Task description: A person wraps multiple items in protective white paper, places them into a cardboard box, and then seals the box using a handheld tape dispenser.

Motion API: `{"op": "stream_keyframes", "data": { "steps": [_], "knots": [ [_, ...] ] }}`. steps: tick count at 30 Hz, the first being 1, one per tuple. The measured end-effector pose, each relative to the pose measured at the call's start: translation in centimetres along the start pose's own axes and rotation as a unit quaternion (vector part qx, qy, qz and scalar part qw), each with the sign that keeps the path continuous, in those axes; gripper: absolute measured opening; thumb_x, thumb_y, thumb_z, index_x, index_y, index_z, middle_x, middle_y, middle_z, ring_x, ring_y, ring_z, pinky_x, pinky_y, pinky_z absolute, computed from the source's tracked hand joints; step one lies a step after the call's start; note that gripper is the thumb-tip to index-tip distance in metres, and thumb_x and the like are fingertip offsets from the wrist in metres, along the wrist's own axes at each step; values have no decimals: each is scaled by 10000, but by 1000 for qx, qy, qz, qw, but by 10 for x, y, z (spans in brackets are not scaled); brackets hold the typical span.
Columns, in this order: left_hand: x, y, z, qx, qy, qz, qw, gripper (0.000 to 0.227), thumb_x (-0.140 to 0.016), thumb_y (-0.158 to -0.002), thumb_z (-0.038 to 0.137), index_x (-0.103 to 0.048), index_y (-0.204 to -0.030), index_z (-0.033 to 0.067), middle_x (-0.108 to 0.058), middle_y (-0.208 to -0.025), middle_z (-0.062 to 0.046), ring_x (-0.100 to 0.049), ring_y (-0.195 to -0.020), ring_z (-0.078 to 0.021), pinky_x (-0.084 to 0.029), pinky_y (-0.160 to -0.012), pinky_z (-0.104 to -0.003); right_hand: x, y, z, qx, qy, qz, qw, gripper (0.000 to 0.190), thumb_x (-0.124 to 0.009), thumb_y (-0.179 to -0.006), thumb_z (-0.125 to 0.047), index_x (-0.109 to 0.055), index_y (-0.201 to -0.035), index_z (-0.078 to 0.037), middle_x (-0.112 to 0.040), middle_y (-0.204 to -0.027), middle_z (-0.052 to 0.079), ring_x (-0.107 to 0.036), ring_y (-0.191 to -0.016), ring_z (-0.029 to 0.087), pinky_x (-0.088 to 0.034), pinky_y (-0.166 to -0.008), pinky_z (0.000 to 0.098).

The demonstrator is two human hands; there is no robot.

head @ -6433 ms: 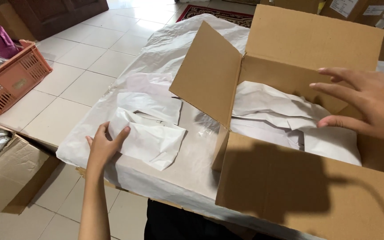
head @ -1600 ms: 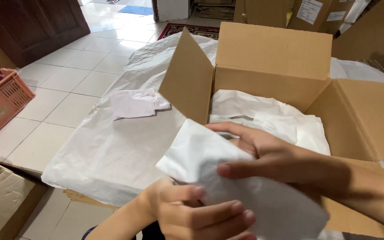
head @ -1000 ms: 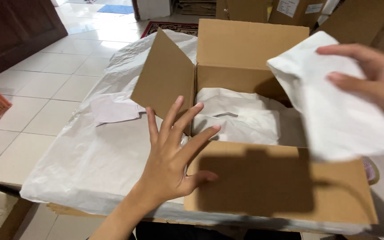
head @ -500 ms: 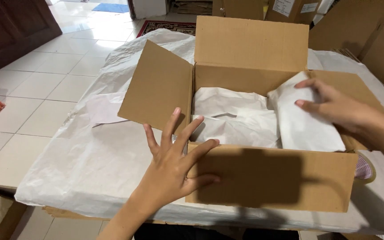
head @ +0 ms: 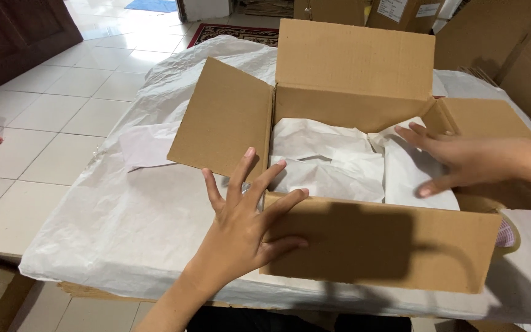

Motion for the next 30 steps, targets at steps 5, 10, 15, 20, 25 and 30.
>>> {"op": "stream_keyframes", "data": {
  "steps": [5, 10, 15, 20, 25, 30],
  "knots": [
    [-10, 12, -12, 34, 41, 0, 999, 710, -513, -917, 762, -395, -1549, 461, 25, -1710, -282, 31, -1624, -475, 179, -1193, -754, -47, -67, 42, 20, 198, 71, 977, 1655, -1058, -698, -720, 148, -1637, -86, -83, -1690, 112, 104, -1601, 344, -97, -1285, 437],
    [-2, 34, -82, 80, 84, 370, 922, 617, -439, -1025, 567, -504, -1406, 86, -174, -1590, -187, -272, -1547, -411, -241, -1332, -580, -45, -60, 41, 37, 171, 92, 980, 1592, -1115, -668, -601, 71, -1614, -116, -12, -1676, 156, 145, -1588, 375, 192, -1277, 521],
    [7, 23, -202, 205, -37, 377, 903, 236, -501, -1101, 211, -548, -1310, 111, -517, -1437, -106, -508, -1385, -282, -133, -1242, -592, -48, -71, 52, 32, 199, 149, 968, 1708, -1198, -517, -674, -10, -1625, -145, -104, -1641, 162, 88, -1557, 491, 51, -1280, 547],
    [-70, 91, -373, 597, -21, 142, 789, 972, -592, -906, 734, -386, -1498, -9, -421, -1526, -258, -318, -1453, -442, -140, -1132, -693, -52, -73, 53, 66, 220, 155, 961, 1656, -1139, -577, -673, 11, -1612, -84, -144, -1621, 237, 46, -1595, 392, 110, -1294, 536],
    [-90, 117, -407, 603, -84, 93, 787, 1079, -493, -831, 898, -555, -1365, -38, -534, -1433, -238, -360, -1419, -423, -59, -1162, -629, -53, -79, 55, 88, 255, 206, 941, 1722, -1143, -476, -793, -70, -1599, -48, -260, -1579, 213, -128, -1525, 403, -1, -1291, 519],
    [-57, 108, -360, 635, 69, 122, 759, 927, -691, -732, 735, -468, -1294, 32, -579, -1355, -112, -470, -1403, -273, 98, -1222, -559, -58, -81, 60, 82, 226, 186, 953, 1726, -1147, -493, -753, -32, -1621, -74, -230, -1606, 194, -71, -1554, 393, 44, -1287, 456]
  ]
}}
Point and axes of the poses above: each hand's wrist, its own y-axis away from the middle knuckle, its own x-axis out of the back of the hand, z = x × y, the point moved 4 cm from there along -y, towards the middle knuckle
